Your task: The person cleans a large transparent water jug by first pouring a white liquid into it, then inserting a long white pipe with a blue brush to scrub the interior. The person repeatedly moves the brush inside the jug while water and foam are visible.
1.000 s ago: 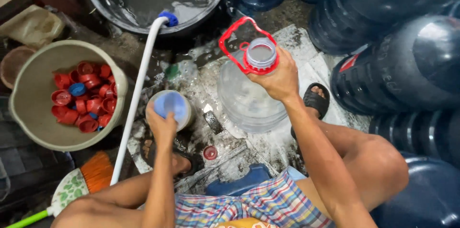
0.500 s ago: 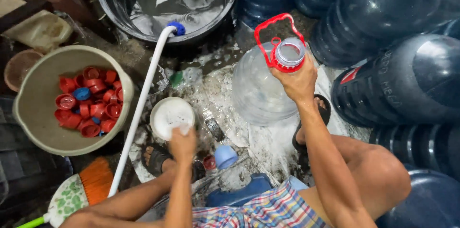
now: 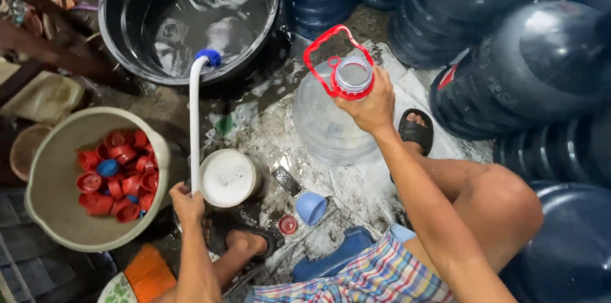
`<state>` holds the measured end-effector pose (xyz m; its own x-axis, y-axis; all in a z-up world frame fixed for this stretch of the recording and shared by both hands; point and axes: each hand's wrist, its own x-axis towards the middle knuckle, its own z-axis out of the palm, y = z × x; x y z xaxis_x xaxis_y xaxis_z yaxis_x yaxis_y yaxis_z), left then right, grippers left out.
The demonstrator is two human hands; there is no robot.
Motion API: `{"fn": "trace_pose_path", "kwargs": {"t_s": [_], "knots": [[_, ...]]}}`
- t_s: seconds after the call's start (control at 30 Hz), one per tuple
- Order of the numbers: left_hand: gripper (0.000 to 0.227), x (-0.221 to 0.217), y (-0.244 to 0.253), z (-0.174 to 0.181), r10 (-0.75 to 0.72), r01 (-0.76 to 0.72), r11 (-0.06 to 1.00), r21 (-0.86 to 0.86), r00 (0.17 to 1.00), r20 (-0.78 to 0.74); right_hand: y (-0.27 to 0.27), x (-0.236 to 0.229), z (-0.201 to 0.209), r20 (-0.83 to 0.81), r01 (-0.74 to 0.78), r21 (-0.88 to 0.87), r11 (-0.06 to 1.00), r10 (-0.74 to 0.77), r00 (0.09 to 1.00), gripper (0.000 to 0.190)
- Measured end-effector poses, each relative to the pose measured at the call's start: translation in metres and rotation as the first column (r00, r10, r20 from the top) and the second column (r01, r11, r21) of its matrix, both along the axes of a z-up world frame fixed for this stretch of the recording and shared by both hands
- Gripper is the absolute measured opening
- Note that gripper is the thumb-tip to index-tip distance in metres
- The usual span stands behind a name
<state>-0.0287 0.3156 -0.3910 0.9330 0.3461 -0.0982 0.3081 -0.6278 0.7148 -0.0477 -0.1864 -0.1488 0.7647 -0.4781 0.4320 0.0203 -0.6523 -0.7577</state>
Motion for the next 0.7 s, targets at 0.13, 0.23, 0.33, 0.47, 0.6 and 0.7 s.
{"fn": "trace_pose_path", "kwargs": {"t_s": [0.13, 0.23, 0.33, 0.47, 0.6, 0.7], "knots": [[0.050, 0.024, -0.006, 0.032, -0.158, 0.134, 0.984, -0.115, 0.960, -0.233, 0.000, 0.004, 0.004, 0.023, 0.014, 0.000, 1.000, -0.014, 1.000, 0.067], [0.041, 0.031, -0.019, 0.041, -0.085, 0.060, 0.990, -0.126, 0.974, -0.208, -0.002, 0.000, 0.002, 0.005, 0.002, 0.002, 1.000, -0.002, 1.000, 0.069], [0.051, 0.033, -0.060, 0.111, -0.012, 0.038, 0.983, 0.182, 0.990, -0.142, 0.001, 0.000, -0.001, -0.005, 0.006, -0.007, 1.000, -0.006, 1.000, 0.069], [0.049, 0.062, -0.087, 0.166, -0.081, 0.063, 0.963, 0.264, 0.995, 0.058, -0.001, 0.004, -0.010, -0.047, 0.029, -0.004, 1.000, -0.029, 0.998, 0.069], [0.049, 0.075, -0.111, 0.252, -0.147, 0.100, 0.950, 0.295, 0.979, 0.143, -0.003, 0.005, -0.006, -0.031, 0.014, 0.004, 1.000, -0.014, 0.999, 0.073], [0.044, 0.050, -0.124, 0.325, -0.252, 0.187, 0.917, 0.352, 0.956, 0.150, -0.004, 0.002, -0.003, -0.019, 0.004, 0.014, 1.000, -0.004, 1.000, 0.074]]}}
